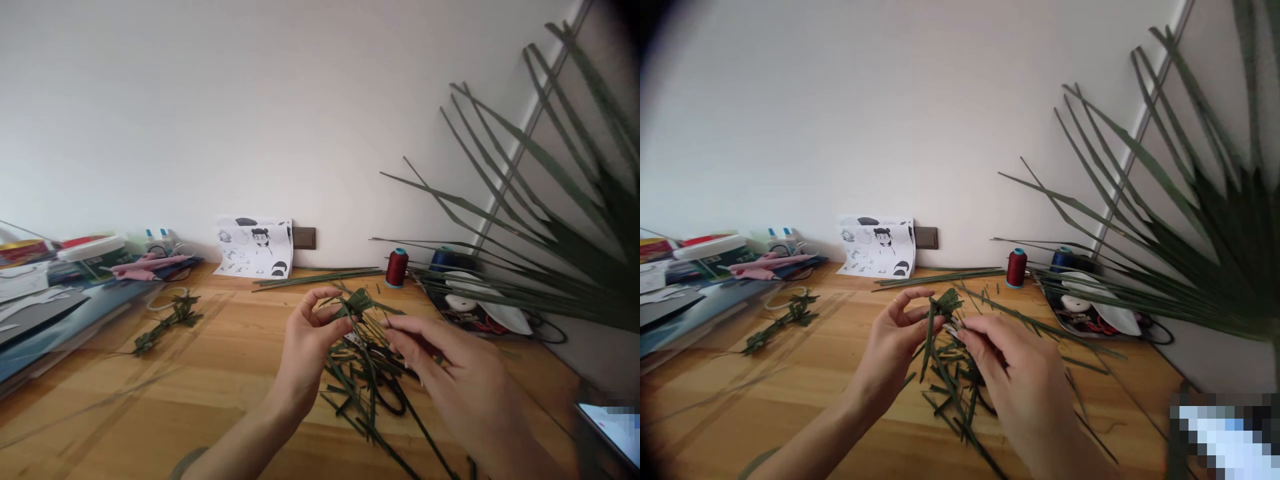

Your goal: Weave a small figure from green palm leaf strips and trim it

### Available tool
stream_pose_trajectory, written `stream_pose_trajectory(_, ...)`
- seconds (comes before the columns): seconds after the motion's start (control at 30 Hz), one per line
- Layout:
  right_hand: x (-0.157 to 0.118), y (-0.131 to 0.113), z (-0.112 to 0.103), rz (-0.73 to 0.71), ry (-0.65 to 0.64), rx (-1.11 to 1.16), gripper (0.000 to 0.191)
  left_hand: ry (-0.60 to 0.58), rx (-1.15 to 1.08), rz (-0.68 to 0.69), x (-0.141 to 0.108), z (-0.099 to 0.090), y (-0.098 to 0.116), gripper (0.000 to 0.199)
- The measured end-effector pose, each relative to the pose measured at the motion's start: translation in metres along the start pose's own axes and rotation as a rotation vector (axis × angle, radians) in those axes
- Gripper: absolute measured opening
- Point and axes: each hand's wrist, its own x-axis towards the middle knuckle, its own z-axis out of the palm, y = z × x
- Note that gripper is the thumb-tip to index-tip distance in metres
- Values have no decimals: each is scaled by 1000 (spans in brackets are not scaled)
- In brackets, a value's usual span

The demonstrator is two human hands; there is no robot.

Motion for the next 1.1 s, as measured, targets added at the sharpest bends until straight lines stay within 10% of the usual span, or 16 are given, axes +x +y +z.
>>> stream_pose_trajectory(0.3,-8,-5,7,-357,138,-290,6,28,69,158,-9,8,-6,28)
stream_pose_trajectory(1.1,-16,-11,7,-262,78,-177,14,67,82,220,-16,9,-11,26)
